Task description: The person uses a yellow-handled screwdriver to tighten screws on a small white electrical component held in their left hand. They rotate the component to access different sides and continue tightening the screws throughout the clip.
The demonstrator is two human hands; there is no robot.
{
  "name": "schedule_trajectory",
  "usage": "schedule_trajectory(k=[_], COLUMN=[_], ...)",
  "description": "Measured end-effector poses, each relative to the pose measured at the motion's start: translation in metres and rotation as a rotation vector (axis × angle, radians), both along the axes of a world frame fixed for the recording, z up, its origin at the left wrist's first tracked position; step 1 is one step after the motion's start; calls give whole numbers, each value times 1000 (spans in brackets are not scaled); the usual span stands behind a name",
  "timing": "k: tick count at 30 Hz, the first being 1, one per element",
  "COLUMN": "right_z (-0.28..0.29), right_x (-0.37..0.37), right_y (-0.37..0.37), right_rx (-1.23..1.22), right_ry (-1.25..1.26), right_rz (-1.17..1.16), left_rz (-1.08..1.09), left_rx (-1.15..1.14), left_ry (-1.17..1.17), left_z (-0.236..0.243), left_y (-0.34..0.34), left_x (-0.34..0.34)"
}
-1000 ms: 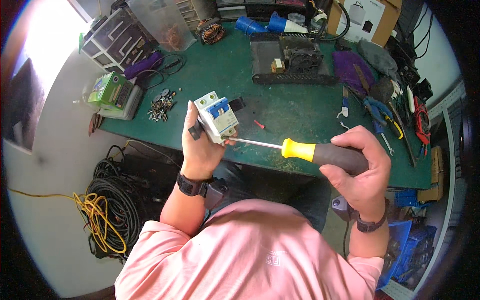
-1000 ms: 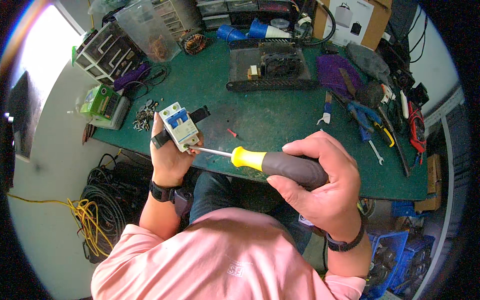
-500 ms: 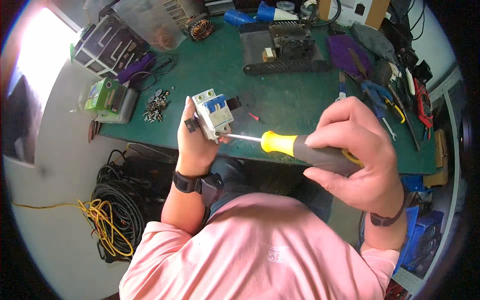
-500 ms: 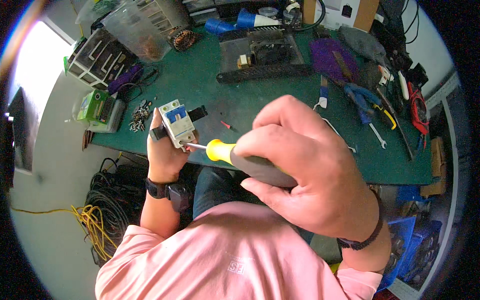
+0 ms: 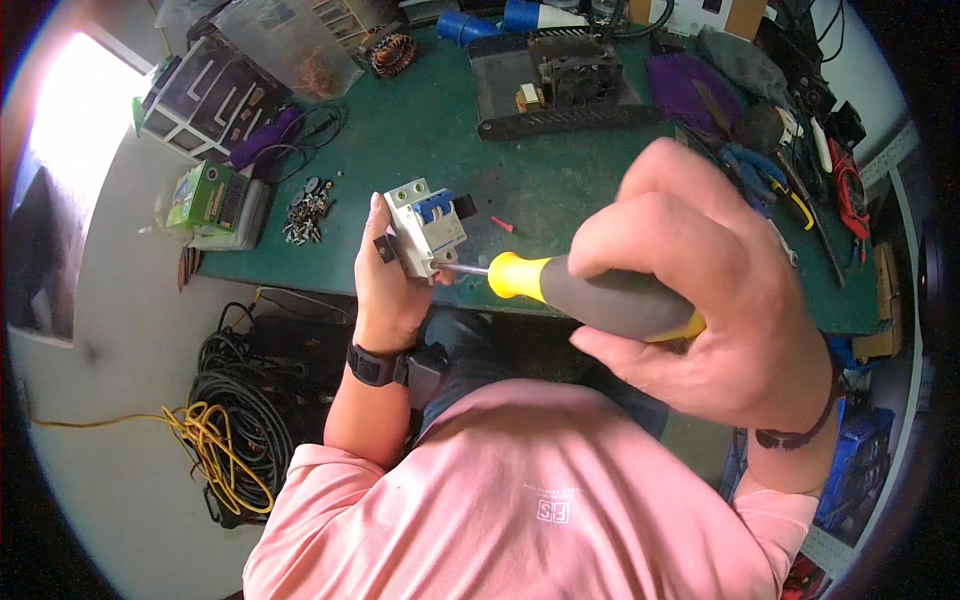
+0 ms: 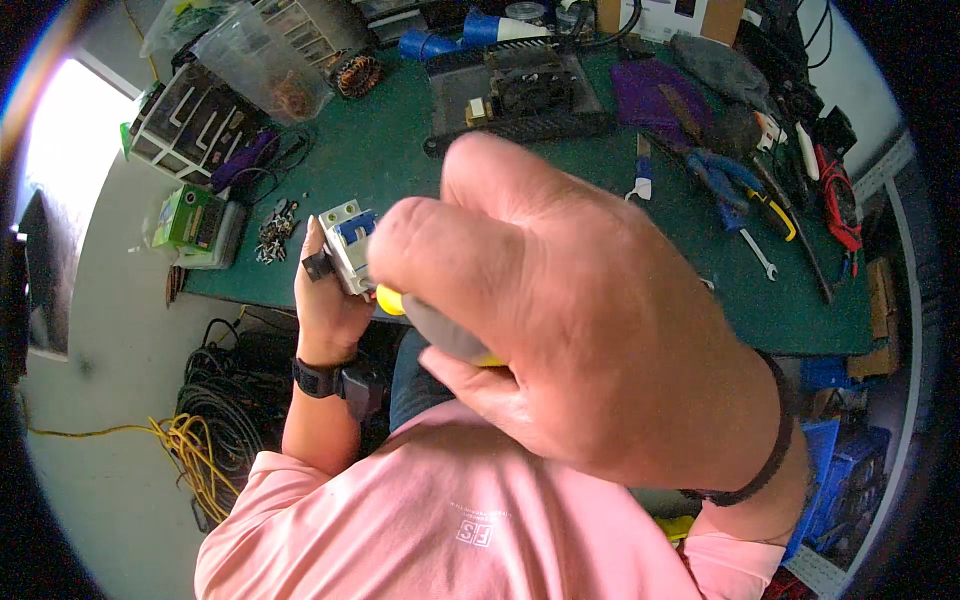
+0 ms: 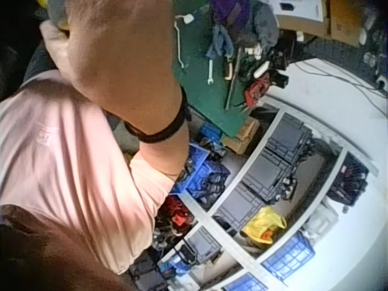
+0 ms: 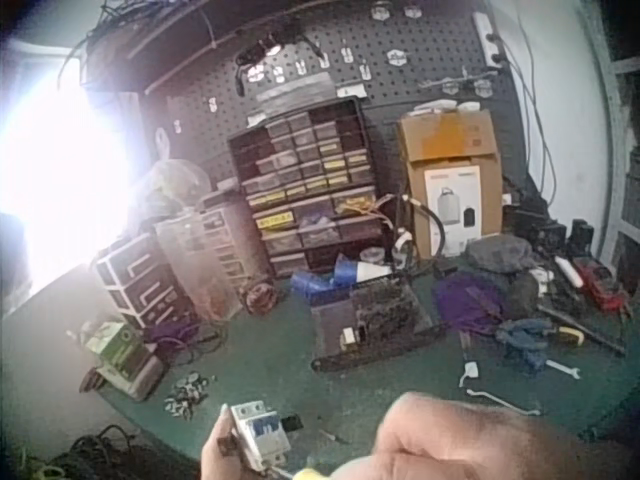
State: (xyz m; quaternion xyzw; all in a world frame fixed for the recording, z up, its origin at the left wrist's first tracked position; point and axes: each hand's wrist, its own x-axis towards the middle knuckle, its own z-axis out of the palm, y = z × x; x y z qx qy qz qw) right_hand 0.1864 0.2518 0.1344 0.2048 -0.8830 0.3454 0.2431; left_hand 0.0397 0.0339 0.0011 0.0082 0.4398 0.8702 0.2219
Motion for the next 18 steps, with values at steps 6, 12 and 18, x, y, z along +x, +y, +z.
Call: schedule_trajectory(k=[6,12,18], right_z=[0,-11,-14], right_x=[7,-3,-1], right_y=[5,-1,2], right_rx=[-52,-75,-65], right_ry=[-194,54,36], right_rz=[-88,-164,-188], left_rz=[-10,-31,-49], left_rx=[1,1,7], left_ry=[-87,-65,-154], left_z=[8,2,3], left_y=[0,0,2], left_x=[2,-5,-7])
